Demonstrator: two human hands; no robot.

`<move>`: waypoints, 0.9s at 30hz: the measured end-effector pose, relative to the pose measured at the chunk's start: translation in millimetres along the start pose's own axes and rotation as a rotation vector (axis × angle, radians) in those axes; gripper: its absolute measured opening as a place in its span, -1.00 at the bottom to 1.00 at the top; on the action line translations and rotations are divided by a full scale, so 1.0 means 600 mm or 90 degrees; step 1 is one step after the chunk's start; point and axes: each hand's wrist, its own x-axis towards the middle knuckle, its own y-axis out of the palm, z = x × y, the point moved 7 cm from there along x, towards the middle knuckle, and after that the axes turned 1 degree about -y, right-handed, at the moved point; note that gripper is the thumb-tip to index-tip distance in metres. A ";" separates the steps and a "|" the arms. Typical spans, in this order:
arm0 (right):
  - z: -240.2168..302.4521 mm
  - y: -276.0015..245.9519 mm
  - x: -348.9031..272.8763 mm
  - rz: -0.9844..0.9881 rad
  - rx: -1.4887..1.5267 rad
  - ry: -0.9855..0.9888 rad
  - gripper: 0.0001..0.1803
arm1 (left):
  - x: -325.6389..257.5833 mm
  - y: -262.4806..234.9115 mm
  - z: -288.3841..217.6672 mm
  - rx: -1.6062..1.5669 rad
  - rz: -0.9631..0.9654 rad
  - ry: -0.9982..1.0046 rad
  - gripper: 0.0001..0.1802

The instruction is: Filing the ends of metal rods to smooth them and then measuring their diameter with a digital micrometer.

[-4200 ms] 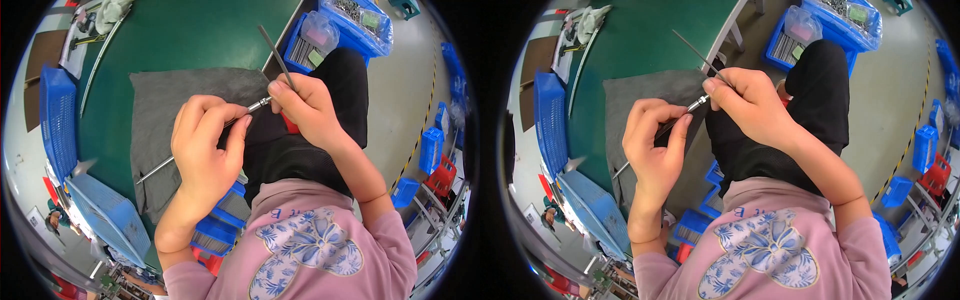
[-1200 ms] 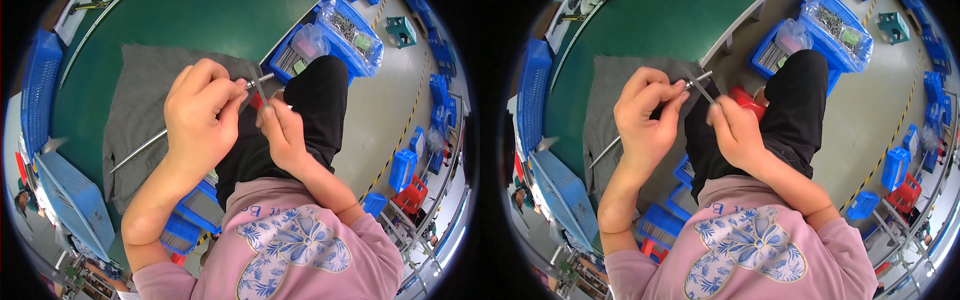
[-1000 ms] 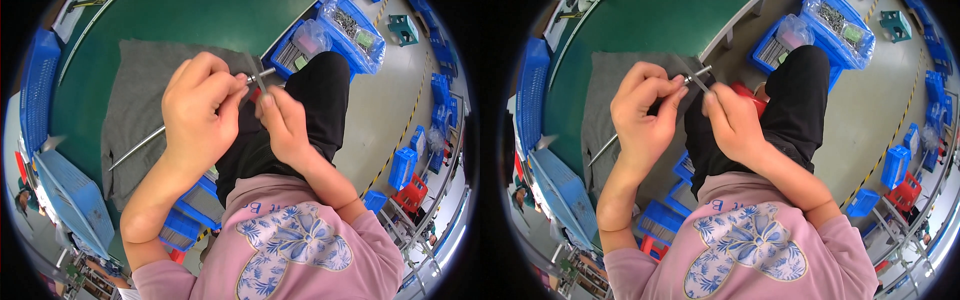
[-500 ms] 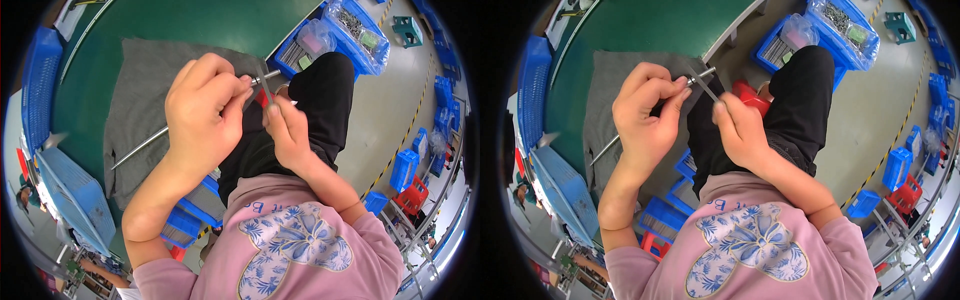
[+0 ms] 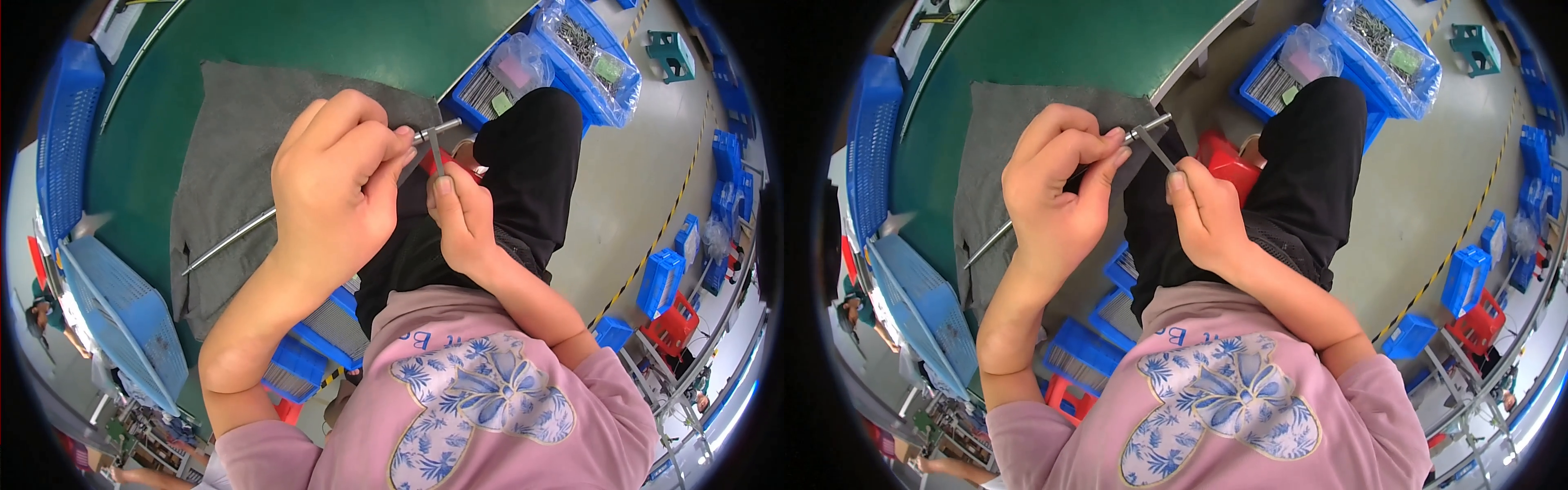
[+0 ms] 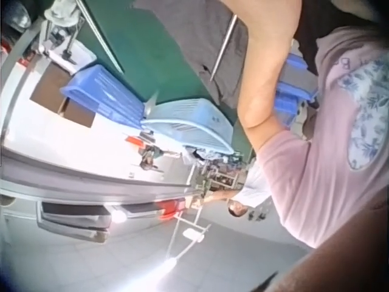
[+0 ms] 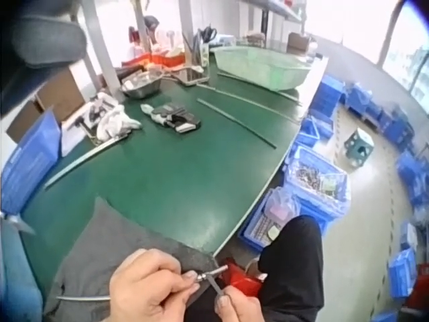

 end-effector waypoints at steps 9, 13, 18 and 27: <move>0.025 0.003 0.020 0.033 -0.036 -0.008 -0.82 | 0.005 -0.004 -0.003 0.022 -0.003 0.027 -0.81; 0.001 0.002 0.005 0.006 -0.013 0.004 -0.82 | 0.004 -0.001 0.001 0.001 -0.001 0.001 -0.81; 0.036 0.007 0.029 0.024 -0.017 -0.055 -0.83 | 0.004 -0.005 -0.004 0.013 0.000 0.014 -0.80; 0.001 0.007 0.011 0.008 0.007 -0.026 -0.84 | 0.007 -0.004 -0.004 0.025 0.004 0.024 -0.81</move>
